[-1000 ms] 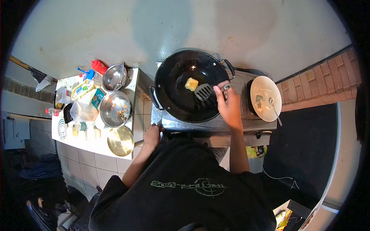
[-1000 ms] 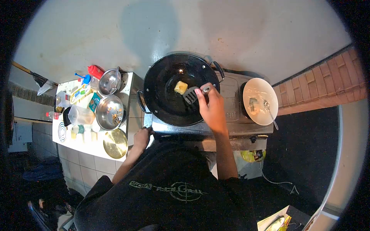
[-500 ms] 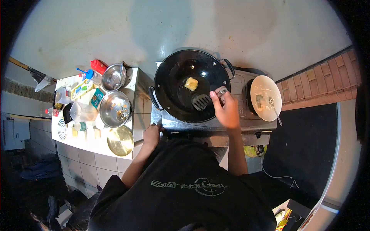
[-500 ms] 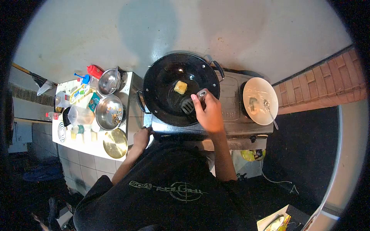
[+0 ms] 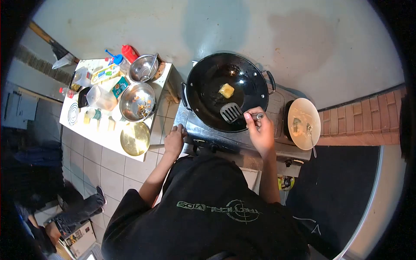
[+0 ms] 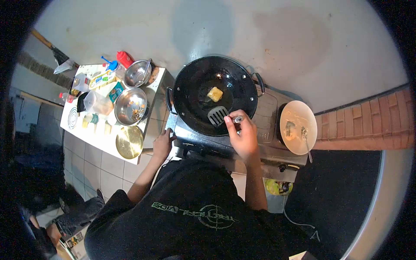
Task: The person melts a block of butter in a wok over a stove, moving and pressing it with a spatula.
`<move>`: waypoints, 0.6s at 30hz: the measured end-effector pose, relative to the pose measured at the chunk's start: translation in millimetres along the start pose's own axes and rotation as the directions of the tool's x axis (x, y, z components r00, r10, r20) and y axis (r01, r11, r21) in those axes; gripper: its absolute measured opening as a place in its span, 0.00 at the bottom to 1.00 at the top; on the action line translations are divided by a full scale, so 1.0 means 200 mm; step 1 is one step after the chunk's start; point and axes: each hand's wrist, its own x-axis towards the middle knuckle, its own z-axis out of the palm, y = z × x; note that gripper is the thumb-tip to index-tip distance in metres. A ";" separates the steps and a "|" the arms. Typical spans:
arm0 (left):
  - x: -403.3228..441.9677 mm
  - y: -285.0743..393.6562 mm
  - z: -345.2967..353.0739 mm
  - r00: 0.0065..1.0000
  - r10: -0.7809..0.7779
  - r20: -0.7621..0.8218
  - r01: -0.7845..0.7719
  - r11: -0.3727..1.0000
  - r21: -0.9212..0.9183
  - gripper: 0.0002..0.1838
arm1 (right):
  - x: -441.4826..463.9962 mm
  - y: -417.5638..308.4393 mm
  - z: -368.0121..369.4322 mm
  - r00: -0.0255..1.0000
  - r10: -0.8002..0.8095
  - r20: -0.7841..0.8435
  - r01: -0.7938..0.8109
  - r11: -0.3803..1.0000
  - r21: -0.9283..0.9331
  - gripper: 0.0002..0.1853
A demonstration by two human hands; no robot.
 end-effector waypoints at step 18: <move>-0.30 0.07 -0.03 0.991 0.072 -0.112 -0.094 0.974 -0.206 0.25 | 0.17 -0.06 -0.11 0.988 -0.002 0.154 0.009 0.999 -0.041 0.15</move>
